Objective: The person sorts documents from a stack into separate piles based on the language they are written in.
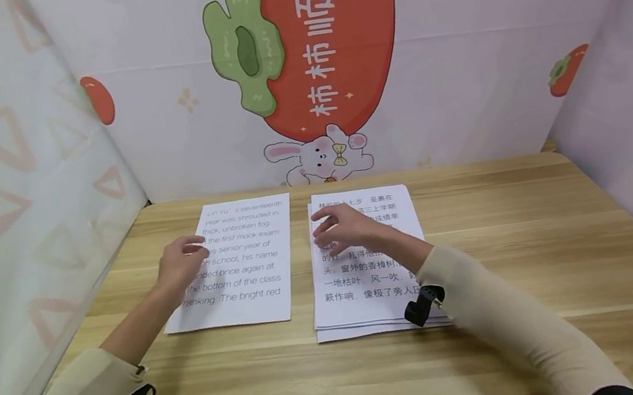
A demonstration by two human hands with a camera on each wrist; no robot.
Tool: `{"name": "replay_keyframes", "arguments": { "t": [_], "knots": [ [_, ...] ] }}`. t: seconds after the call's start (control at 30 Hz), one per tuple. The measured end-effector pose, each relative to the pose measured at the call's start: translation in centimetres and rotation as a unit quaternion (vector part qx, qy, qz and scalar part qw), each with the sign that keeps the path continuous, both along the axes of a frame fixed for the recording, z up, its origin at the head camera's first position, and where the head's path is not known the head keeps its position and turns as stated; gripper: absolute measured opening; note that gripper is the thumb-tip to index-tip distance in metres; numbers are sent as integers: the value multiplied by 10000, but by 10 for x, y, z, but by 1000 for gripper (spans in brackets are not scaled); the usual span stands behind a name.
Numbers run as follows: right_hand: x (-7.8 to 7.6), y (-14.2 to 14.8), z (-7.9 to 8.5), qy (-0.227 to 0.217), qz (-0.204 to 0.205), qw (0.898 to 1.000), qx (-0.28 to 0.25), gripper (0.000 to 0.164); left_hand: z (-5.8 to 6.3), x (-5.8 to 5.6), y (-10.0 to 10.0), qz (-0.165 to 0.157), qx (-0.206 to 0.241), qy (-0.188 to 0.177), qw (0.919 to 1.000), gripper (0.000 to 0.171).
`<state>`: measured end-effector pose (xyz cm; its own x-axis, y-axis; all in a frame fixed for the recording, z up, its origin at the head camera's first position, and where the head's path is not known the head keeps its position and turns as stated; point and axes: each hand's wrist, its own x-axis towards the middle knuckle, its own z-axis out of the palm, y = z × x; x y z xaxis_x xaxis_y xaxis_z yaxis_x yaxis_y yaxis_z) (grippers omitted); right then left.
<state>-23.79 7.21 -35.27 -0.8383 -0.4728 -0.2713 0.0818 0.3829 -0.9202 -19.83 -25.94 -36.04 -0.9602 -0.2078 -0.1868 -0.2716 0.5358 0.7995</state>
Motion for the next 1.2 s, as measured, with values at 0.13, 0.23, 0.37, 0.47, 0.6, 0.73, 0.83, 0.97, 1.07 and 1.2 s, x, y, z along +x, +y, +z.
{"name": "replay_keyframes", "arguments": {
  "t": [0.13,0.23,0.37,0.47,0.6,0.73,0.83,0.97,1.07,1.2],
  "knots": [
    [4,17,1,431,-59,9985,321,50,2,1,23,-430,155,28,9990,47],
    [8,31,1,764,-60,9953,588,45,1,-1,39,-695,465,-26,9965,45],
    [10,49,-2,951,-111,9925,765,42,-2,-3,58,-999,852,-183,9912,43],
    [12,63,-4,905,-279,9927,744,41,-3,-4,70,-1218,1045,-378,9863,44],
    [12,83,-7,717,-567,9940,607,43,-3,-6,87,-1347,1232,-652,9810,44],
    [12,103,-9,578,-878,9927,586,44,-4,-8,100,-1285,1412,-872,9777,44],
    [12,117,-11,579,-1082,9897,736,43,-5,-9,107,-1270,1549,-969,9749,45],
    [15,134,-11,760,-1269,9839,1001,41,-5,-9,114,-1267,1694,-1046,9718,47],
    [17,144,-11,916,-1317,9802,1162,40,-6,-10,118,-1325,1827,-1108,9679,48],
    [21,156,-10,874,-1335,9798,1205,38,-6,-10,121,-1451,1941,-1191,9629,49]
  ]
}}
